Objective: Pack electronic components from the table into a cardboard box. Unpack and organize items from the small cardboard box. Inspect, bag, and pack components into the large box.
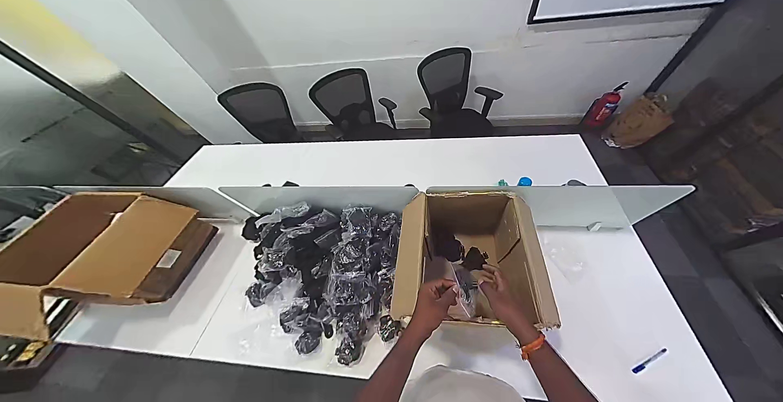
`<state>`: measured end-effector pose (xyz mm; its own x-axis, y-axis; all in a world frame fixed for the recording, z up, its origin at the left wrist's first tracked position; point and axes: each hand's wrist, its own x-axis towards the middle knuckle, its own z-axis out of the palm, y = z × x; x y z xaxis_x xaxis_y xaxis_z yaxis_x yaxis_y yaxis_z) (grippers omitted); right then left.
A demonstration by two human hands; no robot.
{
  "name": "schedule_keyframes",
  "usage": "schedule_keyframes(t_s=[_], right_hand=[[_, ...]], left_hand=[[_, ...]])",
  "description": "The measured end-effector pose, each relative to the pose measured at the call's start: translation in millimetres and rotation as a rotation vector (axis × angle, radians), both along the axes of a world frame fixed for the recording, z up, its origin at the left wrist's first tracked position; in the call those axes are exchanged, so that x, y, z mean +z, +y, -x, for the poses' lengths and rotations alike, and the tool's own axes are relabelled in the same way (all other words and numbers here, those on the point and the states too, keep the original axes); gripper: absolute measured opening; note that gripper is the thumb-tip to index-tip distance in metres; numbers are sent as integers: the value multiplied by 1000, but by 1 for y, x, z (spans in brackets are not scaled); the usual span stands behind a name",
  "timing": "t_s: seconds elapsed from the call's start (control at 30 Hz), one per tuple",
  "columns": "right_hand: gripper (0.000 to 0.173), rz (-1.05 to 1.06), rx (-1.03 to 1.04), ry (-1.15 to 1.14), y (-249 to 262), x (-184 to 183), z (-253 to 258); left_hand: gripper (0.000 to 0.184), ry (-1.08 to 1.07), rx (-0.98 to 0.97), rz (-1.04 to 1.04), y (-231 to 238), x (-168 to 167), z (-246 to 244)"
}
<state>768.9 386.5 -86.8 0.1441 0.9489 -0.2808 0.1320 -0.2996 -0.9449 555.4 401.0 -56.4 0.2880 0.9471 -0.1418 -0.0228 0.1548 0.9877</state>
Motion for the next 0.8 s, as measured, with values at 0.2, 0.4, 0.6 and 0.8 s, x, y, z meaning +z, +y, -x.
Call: schedule_keyframes(t_s=[0.2,0.4,0.6,0.8], right_hand=[[31,-371,62,-137,-10,-9,-3],[31,-226,341,-14,-11,-10,1],[28,-125,404,95,-8,-12,-3],[23,-56,410,107,-4,-14,-4]], left_hand=[[16,156,1,-13,5,-19,-20],[14,213,-62,-66,8,-35,-25],[12,184,-246,-8,9,-35,-13],[19,280,-335,-160,10,-45,-18]])
